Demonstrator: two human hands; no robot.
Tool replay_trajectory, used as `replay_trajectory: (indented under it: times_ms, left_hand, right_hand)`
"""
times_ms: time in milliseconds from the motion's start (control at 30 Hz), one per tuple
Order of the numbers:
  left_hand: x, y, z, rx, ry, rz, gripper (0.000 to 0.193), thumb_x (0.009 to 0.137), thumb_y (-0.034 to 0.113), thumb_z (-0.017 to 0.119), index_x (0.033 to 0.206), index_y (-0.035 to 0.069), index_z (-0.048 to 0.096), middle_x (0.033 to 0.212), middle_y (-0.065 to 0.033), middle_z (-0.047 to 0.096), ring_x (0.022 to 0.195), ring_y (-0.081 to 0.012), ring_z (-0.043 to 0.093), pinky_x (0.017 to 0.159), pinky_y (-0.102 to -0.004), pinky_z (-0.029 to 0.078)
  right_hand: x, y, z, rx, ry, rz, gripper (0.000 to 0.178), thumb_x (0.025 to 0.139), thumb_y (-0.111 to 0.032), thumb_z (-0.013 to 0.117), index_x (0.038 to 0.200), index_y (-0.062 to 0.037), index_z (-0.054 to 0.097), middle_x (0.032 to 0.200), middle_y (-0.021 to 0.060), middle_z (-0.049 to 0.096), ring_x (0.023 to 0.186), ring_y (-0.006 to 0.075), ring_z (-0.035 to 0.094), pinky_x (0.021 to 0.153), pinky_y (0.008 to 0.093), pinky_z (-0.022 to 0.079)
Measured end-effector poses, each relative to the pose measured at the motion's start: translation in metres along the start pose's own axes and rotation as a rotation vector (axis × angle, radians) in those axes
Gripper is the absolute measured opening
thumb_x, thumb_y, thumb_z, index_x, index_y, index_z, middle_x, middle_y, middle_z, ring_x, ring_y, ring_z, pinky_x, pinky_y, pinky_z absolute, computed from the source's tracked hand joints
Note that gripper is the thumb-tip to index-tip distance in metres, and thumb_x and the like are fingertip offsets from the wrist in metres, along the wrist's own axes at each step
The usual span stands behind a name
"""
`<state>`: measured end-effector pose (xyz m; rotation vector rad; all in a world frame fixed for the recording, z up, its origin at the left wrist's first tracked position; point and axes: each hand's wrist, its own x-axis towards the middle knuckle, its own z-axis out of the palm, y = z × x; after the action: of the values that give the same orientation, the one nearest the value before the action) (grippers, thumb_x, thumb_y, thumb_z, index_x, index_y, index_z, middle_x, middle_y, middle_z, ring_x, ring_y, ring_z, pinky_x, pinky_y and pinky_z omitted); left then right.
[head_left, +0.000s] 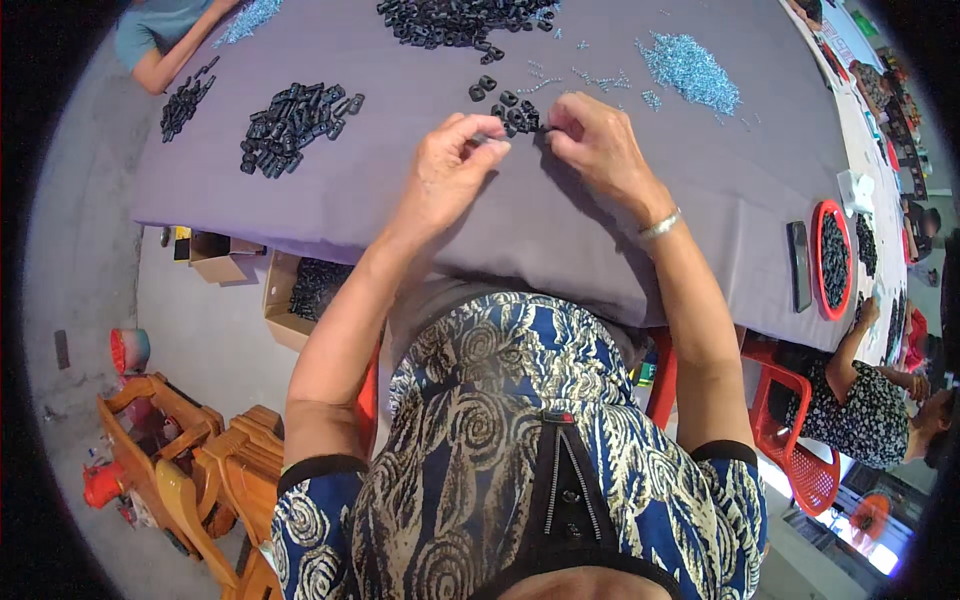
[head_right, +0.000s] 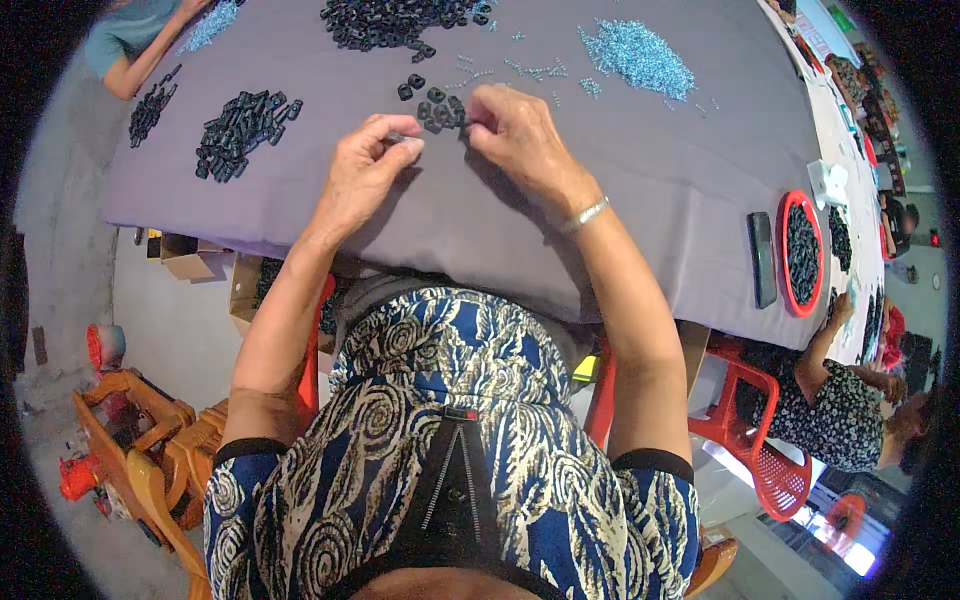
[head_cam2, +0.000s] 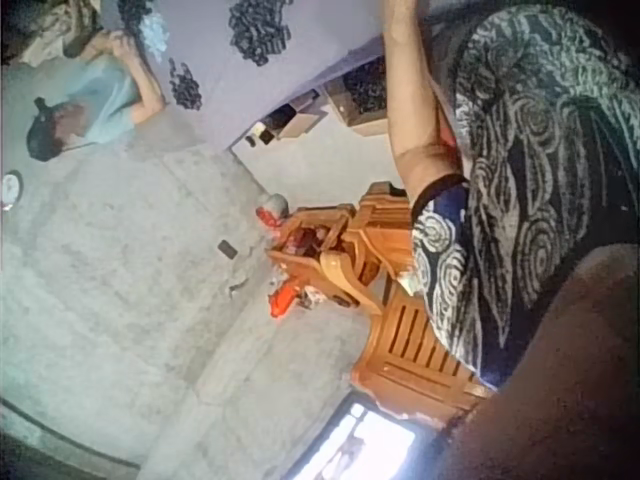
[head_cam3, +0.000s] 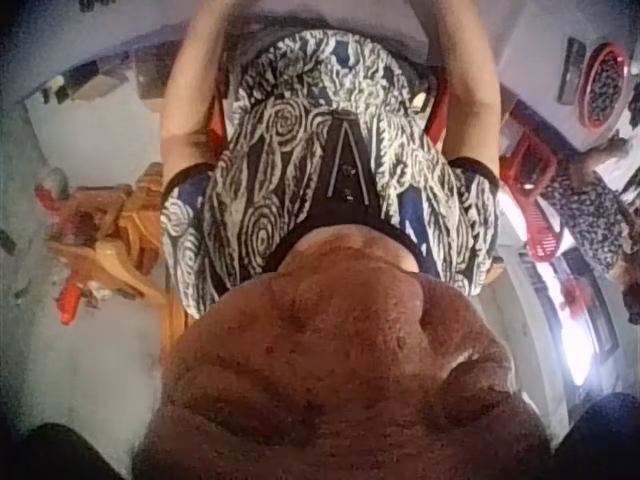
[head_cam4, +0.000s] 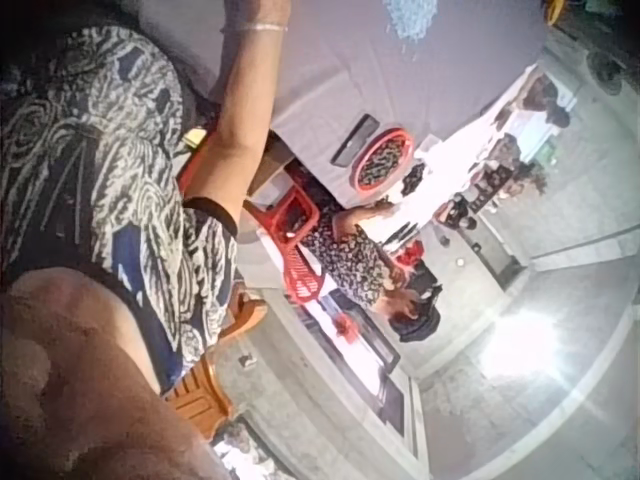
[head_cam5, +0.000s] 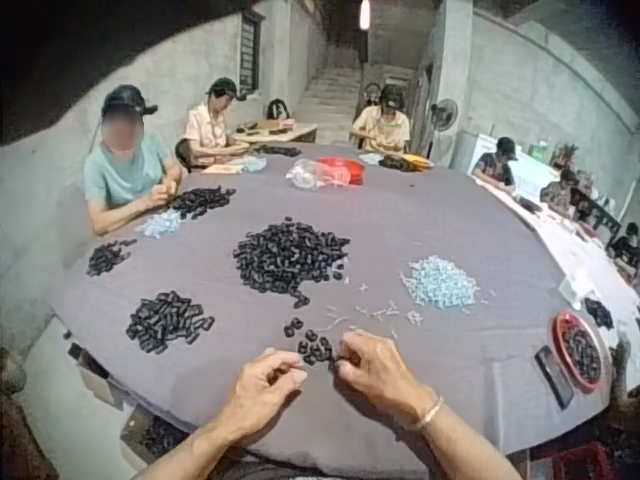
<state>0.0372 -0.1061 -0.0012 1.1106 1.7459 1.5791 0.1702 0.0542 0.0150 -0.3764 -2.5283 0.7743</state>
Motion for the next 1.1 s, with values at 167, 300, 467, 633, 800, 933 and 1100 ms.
replay_trajectory:
  times_ms: [167, 300, 467, 633, 800, 933, 1100]
  left_hand:
    - [-0.008, 0.003, 0.015, 0.024, -0.148, 0.037, 0.024, 0.087, 0.018, 0.061, 0.104, 0.000, 0.061, 0.091, -0.0036, 0.058, 0.076, -0.0117, 0.056, 0.067, -0.0258, 0.046]
    - [-0.012, 0.002, 0.021, -0.231, -0.331, -0.281, 0.024, 0.092, 0.020, 0.059, 0.108, 0.003, 0.061, 0.079, 0.0000, 0.061, 0.071, -0.0054, 0.056, 0.061, -0.0211, 0.047]
    - [-0.017, -0.008, 0.025, -0.383, -0.316, -0.314, 0.025, 0.093, 0.018, 0.056, 0.107, -0.002, 0.061, 0.080, -0.0049, 0.063, 0.063, -0.0070, 0.058, 0.052, -0.0198, 0.048]
    - [-0.017, -0.014, 0.017, -0.462, -0.328, -0.356, 0.023, 0.092, 0.017, 0.057, 0.107, -0.001, 0.061, 0.076, -0.0052, 0.061, 0.059, -0.0077, 0.057, 0.051, -0.0206, 0.048]
    - [-0.013, -0.016, 0.007, -0.576, -0.199, -0.347, 0.021, 0.093, 0.012, 0.055, 0.109, -0.001, 0.059, 0.079, -0.0040, 0.061, 0.066, -0.0077, 0.058, 0.058, -0.0205, 0.050]
    - [-0.007, -0.012, 0.009, -0.508, -0.090, -0.288, 0.022, 0.092, 0.010, 0.056, 0.110, -0.003, 0.059, 0.079, -0.0051, 0.062, 0.065, -0.0099, 0.058, 0.059, -0.0233, 0.050]
    - [-0.004, -0.014, 0.018, -0.449, -0.054, -0.223, 0.022, 0.092, 0.010, 0.055, 0.110, -0.003, 0.059, 0.078, -0.0070, 0.062, 0.065, -0.0116, 0.058, 0.060, -0.0246, 0.050]
  right_hand:
    - [-0.027, -0.032, 0.000, 0.354, -0.116, 0.199, 0.013, 0.073, -0.005, 0.060, 0.085, 0.0004, 0.057, 0.070, 0.0100, 0.056, 0.060, 0.0185, 0.056, 0.055, 0.0309, 0.045]
    - [-0.041, -0.030, 0.003, 0.299, -0.079, 0.124, 0.012, 0.075, -0.005, 0.061, 0.086, -0.0005, 0.059, 0.071, 0.0079, 0.059, 0.060, 0.0143, 0.056, 0.056, 0.0298, 0.046]
    - [-0.048, -0.036, 0.005, 0.414, 0.000, 0.241, 0.012, 0.079, -0.007, 0.065, 0.088, -0.0003, 0.061, 0.074, 0.0055, 0.061, 0.065, 0.0112, 0.057, 0.059, 0.0261, 0.048]
    - [-0.047, -0.027, 0.010, 0.518, 0.124, 0.374, 0.010, 0.082, -0.006, 0.065, 0.090, -0.0008, 0.062, 0.075, 0.0017, 0.062, 0.068, 0.0066, 0.055, 0.060, 0.0224, 0.047]
    - [-0.033, -0.002, 0.005, 0.261, 0.159, 0.379, 0.009, 0.083, -0.009, 0.062, 0.087, -0.0017, 0.064, 0.073, 0.0071, 0.062, 0.065, 0.0124, 0.058, 0.063, 0.0267, 0.048]
    - [-0.017, 0.006, 0.005, -0.019, 0.067, 0.082, 0.010, 0.080, -0.008, 0.060, 0.089, -0.0047, 0.064, 0.081, 0.0125, 0.060, 0.076, 0.0269, 0.061, 0.067, 0.0364, 0.049]
    - [-0.011, -0.003, 0.017, -0.544, -0.100, -0.203, 0.007, 0.075, -0.007, 0.056, 0.079, -0.0047, 0.061, 0.084, 0.0119, 0.058, 0.081, 0.0297, 0.059, 0.074, 0.0416, 0.047]
